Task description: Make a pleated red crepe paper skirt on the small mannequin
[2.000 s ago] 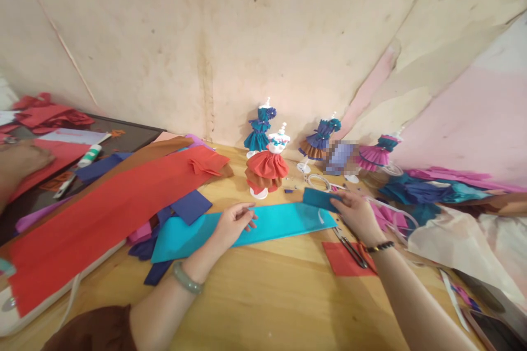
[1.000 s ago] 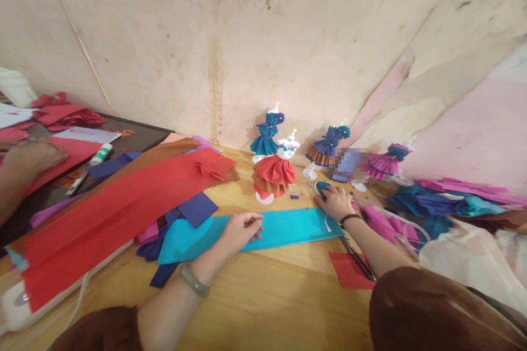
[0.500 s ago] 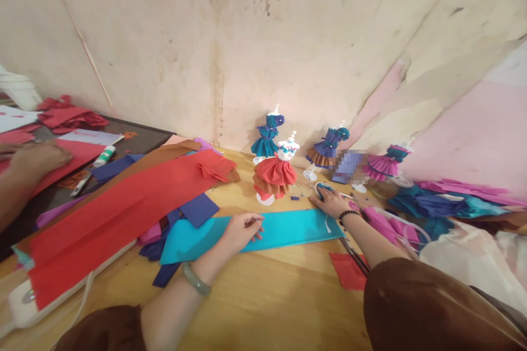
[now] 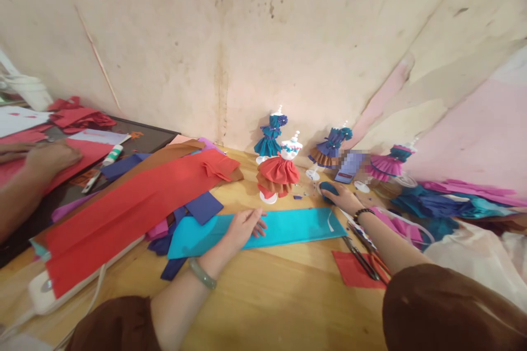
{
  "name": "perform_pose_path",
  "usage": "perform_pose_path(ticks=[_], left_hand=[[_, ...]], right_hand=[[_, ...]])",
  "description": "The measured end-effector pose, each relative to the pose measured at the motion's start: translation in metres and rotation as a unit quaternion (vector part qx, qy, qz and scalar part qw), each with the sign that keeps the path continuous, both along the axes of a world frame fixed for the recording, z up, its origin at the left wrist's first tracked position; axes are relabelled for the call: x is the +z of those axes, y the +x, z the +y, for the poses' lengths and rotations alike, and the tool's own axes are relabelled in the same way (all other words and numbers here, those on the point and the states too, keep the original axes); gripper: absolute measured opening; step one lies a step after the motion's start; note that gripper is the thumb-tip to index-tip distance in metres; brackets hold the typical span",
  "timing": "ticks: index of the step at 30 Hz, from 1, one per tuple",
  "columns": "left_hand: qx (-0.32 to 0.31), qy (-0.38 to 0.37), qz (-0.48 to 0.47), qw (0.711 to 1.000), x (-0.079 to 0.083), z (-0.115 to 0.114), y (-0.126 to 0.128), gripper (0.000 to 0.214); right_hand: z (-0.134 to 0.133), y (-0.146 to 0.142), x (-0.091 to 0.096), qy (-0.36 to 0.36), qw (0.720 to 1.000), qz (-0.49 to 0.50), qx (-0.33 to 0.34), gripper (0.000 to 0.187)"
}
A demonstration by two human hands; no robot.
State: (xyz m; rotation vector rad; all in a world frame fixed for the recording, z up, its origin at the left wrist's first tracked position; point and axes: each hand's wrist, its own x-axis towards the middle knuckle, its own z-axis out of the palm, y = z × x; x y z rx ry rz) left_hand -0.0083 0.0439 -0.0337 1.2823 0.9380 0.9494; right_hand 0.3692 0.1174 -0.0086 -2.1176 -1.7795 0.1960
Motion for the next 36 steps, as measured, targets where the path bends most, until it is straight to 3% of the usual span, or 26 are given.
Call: perform_pose_path(ticks=[5,11,14,17,20,23,28,36], left_hand=[[0.045,-0.028,-0.071,0.996,0.002,0.001,0.0,0.074],[0.101,-0.046,-0.1,0.989,0.007,0.004,0.0,0.077],[0.113,-0.075,-0.108,0.985,0.011,0.006,-0.001,0.075],[0.124,-0.081,-0.113,0.982,0.012,0.007,-0.002,0.073],[0.132,-0.08,-0.111,0.982,0.013,0.007,-0.003,0.073],[0.129,-0.075,-0.109,0.983,0.015,0.005,-0.004,0.074],[0.136,-0.067,-0.107,0.983,0.019,0.003,-0.005,0.071],[0.143,-0.056,-0.109,0.982,0.019,0.002,-0.005,0.067]], right_hand=[[-0.017,-0.008,0.01,0.057,0.996,0.069,0.011,0.064],[-0.026,-0.056,0.025,0.126,0.972,0.168,0.101,0.077],[-0.022,-0.087,0.049,0.144,0.954,0.221,0.14,0.076],[-0.016,-0.118,0.085,0.167,0.933,0.264,0.177,0.071],[-0.008,-0.146,0.119,0.199,0.891,0.342,0.22,0.069],[0.002,-0.166,0.138,0.22,0.889,0.343,0.21,0.065],[0.008,-0.175,0.147,0.213,0.91,0.301,0.188,0.055],[-0.013,-0.151,0.167,0.242,0.912,0.284,0.17,0.048]])
